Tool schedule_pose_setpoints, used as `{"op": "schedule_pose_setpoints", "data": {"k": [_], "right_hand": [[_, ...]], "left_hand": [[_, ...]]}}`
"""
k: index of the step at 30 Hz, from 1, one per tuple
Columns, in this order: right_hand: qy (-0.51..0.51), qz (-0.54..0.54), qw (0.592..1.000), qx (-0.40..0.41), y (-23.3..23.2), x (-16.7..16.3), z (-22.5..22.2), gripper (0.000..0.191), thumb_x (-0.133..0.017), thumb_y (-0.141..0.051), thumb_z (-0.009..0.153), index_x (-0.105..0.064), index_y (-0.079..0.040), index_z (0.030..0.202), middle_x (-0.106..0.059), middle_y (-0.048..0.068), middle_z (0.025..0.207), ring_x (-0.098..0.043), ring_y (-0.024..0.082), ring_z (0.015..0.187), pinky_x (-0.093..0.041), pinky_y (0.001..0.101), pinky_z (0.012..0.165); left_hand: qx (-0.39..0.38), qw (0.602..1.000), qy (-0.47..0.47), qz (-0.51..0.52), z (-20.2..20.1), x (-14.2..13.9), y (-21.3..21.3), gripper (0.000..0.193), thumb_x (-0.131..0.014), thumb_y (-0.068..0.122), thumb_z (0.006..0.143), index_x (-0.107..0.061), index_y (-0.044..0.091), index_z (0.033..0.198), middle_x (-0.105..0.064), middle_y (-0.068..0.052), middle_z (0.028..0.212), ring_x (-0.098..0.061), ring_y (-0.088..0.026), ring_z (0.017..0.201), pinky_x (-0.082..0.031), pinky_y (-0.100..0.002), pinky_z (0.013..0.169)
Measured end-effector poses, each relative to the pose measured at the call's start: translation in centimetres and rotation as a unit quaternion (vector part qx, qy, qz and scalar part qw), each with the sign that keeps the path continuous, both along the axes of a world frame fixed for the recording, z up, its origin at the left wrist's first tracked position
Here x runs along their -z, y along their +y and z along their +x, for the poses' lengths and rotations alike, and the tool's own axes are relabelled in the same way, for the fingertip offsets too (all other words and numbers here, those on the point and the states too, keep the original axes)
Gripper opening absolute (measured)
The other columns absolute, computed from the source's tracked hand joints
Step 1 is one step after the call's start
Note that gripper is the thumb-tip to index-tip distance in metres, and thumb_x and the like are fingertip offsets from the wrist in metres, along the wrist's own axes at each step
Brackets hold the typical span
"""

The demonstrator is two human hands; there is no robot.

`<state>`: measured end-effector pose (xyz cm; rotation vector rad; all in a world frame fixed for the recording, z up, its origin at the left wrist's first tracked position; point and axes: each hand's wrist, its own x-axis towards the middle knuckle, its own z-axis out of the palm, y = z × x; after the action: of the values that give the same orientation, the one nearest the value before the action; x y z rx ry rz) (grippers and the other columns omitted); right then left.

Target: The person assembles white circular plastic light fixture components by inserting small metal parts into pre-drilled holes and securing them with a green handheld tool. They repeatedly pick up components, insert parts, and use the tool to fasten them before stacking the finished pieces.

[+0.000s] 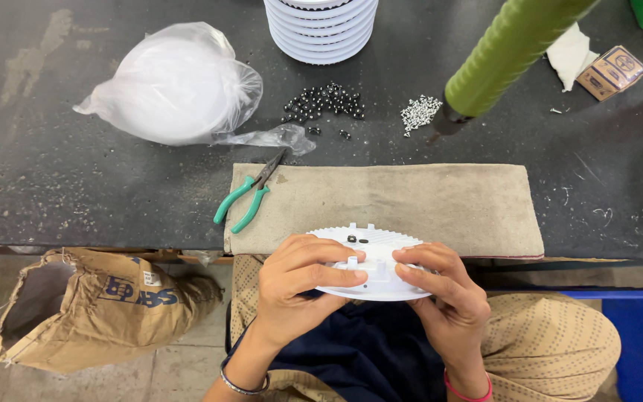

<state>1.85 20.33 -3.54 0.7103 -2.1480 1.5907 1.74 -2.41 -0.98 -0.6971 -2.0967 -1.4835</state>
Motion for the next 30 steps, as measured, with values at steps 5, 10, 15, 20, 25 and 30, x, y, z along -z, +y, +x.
{"op": "schedule_pose_setpoints", "data": {"k": [5,10,15,20,25,30], "right_hand": [[0.001,0.000,1.000,-0.003,0.0,0.0,0.0,0.039,-0.080,0.001,0.078,-0.072,-0.009,0.115,-0.073,0.009,0.119,-0.068,0.025,0.116,-0.051,0.0428,0.111],[-0.002,0.000,1.000,-0.002,0.0,0.0,0.1,0.038,-0.080,0.001,0.078,-0.073,-0.009,0.114,-0.073,0.009,0.119,-0.068,0.025,0.117,-0.052,0.0422,0.110],[-0.001,0.006,1.000,0.001,-0.1,-0.2,0.1,0.038,-0.080,0.001,0.078,-0.072,-0.009,0.114,-0.073,0.009,0.119,-0.068,0.025,0.117,-0.051,0.0426,0.111],[-0.008,0.000,1.000,0.003,-0.4,-0.3,0.2,0.040,-0.082,-0.001,0.076,-0.072,-0.009,0.113,-0.073,0.008,0.117,-0.067,0.024,0.118,-0.053,0.0417,0.108],[0.008,0.006,1.000,0.020,-0.7,-0.4,0.3,0.038,-0.082,0.000,0.077,-0.072,-0.009,0.112,-0.073,0.007,0.117,-0.067,0.024,0.117,-0.052,0.0418,0.111],[0.005,0.003,1.000,0.029,-0.8,-0.5,0.5,0.037,-0.080,0.002,0.078,-0.072,-0.008,0.112,-0.073,0.007,0.116,-0.068,0.024,0.116,-0.053,0.0398,0.107]], "left_hand": [[-0.015,1.000,0.005,0.006,0.0,0.1,0.2,0.030,-0.088,0.009,0.071,-0.075,0.018,0.097,-0.077,0.001,0.107,-0.074,-0.018,0.101,-0.054,-0.033,0.090],[-0.019,1.000,0.000,0.007,0.1,0.1,0.3,0.029,-0.088,0.010,0.070,-0.075,0.017,0.094,-0.077,0.001,0.106,-0.074,-0.018,0.100,-0.053,-0.033,0.090],[-0.026,1.000,-0.009,0.004,0.2,0.1,0.4,0.029,-0.088,0.010,0.068,-0.074,0.017,0.092,-0.077,0.002,0.104,-0.074,-0.017,0.099,-0.053,-0.033,0.090],[-0.038,0.999,-0.011,0.007,0.5,0.1,0.8,0.028,-0.089,0.012,0.067,-0.073,0.016,0.090,-0.077,0.002,0.103,-0.074,-0.017,0.099,-0.052,-0.033,0.089],[-0.024,1.000,-0.006,-0.002,0.5,0.0,0.6,0.028,-0.088,0.012,0.070,-0.074,0.017,0.094,-0.076,0.002,0.105,-0.074,-0.018,0.101,-0.053,-0.034,0.091],[0.023,1.000,-0.005,-0.014,0.3,0.1,-0.5,0.030,-0.082,0.006,0.077,-0.077,0.016,0.105,-0.077,-0.001,0.113,-0.074,-0.021,0.105,-0.054,-0.035,0.095]]}}
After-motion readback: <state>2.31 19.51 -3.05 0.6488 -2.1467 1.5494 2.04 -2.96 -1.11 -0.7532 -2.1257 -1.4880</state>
